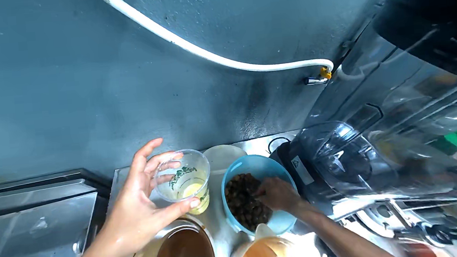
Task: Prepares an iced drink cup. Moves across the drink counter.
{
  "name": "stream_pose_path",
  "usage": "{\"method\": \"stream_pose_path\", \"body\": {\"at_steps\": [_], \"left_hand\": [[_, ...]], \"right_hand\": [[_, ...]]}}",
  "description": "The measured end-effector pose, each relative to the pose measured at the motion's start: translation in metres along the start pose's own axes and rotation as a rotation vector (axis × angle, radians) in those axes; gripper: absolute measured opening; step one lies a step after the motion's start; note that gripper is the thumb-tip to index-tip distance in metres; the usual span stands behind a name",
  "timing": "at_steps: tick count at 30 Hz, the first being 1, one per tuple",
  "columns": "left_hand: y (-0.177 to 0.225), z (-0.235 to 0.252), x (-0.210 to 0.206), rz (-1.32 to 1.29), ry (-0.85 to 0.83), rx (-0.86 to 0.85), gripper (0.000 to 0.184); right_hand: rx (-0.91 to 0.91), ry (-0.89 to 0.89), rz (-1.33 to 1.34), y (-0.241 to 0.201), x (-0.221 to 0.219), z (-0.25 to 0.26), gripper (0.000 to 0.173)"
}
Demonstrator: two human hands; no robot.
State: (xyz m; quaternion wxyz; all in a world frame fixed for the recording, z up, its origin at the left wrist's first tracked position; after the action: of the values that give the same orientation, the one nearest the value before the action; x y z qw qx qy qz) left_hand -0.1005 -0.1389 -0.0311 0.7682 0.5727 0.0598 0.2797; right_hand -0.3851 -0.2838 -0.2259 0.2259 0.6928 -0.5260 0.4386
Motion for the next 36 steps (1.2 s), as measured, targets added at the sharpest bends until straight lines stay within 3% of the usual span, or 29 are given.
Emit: {"method": "stream_pose_path", "body": {"at_steps": [7,15,18,21,26,31,33,36], "left_hand": [[0.008,0.001,-0.005,-0.004,0.002,-0.009,0.117],[0.001,0.002,-0.050,0.219,-0.084,0.015,0.116],[0.006,0.004,-0.063,0.305,-0.098,-0.001,0.119],[0.015,0.008,-0.068,0.323,-0.070,-0.019,0.120],[0.019,0.013,-0.065,0.183,-0.038,0.017,0.119],[0.009,0.017,-0.050,0.036,-0.017,0.023,0.118],[0.003,0.019,-0.045,0.031,-0.012,0.026,0.118],[-0.007,0.019,-0.040,0.047,-0.019,0.046,0.118]], "right_hand": [[0.152,0.097,0.203,0.004,0.046,-0.024,0.024],[0.248,0.609,0.202,-0.034,0.185,-0.110,0.021],[0.329,0.736,0.196,-0.054,0.219,-0.139,0.019],[0.470,0.895,0.117,-0.082,0.227,-0.162,0.017],[0.672,1.186,-0.032,-0.113,0.204,-0.187,0.022],[0.482,1.030,0.180,-0.076,0.221,-0.168,0.018],[0.290,0.778,0.127,-0.053,0.204,-0.135,0.018],[0.031,0.261,0.006,-0.027,0.132,-0.072,0.026]]}}
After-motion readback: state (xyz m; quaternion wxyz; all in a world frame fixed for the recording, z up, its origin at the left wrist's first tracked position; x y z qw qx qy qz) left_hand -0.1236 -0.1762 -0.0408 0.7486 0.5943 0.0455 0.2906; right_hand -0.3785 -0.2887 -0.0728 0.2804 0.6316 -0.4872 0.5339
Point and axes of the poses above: each hand's wrist, its own z-axis towards the middle knuckle, its own x-axis out of the back of the hand, y = z × x, the point moved 10 cm from there along z, towards the middle knuckle, and after that the axes turned 10 degrees about y, right-handed, at the moved point
